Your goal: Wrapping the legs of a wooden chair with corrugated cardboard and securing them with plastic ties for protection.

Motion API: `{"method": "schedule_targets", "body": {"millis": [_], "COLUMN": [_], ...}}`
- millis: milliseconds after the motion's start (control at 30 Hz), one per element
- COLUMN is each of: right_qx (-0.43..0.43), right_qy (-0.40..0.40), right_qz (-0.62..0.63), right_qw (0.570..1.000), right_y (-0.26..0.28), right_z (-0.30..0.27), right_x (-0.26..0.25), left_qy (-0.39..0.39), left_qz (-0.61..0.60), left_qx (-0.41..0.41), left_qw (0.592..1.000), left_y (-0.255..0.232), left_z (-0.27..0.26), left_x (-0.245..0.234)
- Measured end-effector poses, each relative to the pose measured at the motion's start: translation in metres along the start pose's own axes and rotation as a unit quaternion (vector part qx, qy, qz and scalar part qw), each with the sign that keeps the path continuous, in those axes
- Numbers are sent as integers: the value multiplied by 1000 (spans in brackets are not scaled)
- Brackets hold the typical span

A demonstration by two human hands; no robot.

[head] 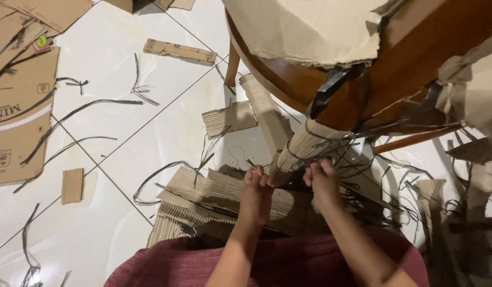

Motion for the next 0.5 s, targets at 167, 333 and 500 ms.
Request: {"method": "schedule_targets", "body": {"millis": [167,333,500], "right_qx": [-17,-35,-53], "right_qy": [39,124,192], "right_qz": [-87,-192,-193], "right_qw": [995,973,961], "right_y": [-38,15,72], "right_z": [40,27,-5], "right_x": [12,7,-1], "left_qy": [-14,-58,-31], "left_qz": [126,247,295], "left_qx": [-122,-208,-214], "left_qw": [984,945,931], "left_y": [21,28,32], "left_z": [26,3,-2], "left_x": [-29,-16,11]}}
Point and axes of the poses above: each hand's wrist, its own z-axis towards the middle knuckle, its own x-axis out of the palm, y = z × x, the point moved 10 cm from there along z, towards the middle knuckle, and after that the axes turned 14 degrees about -x, right-handed, at the moved point
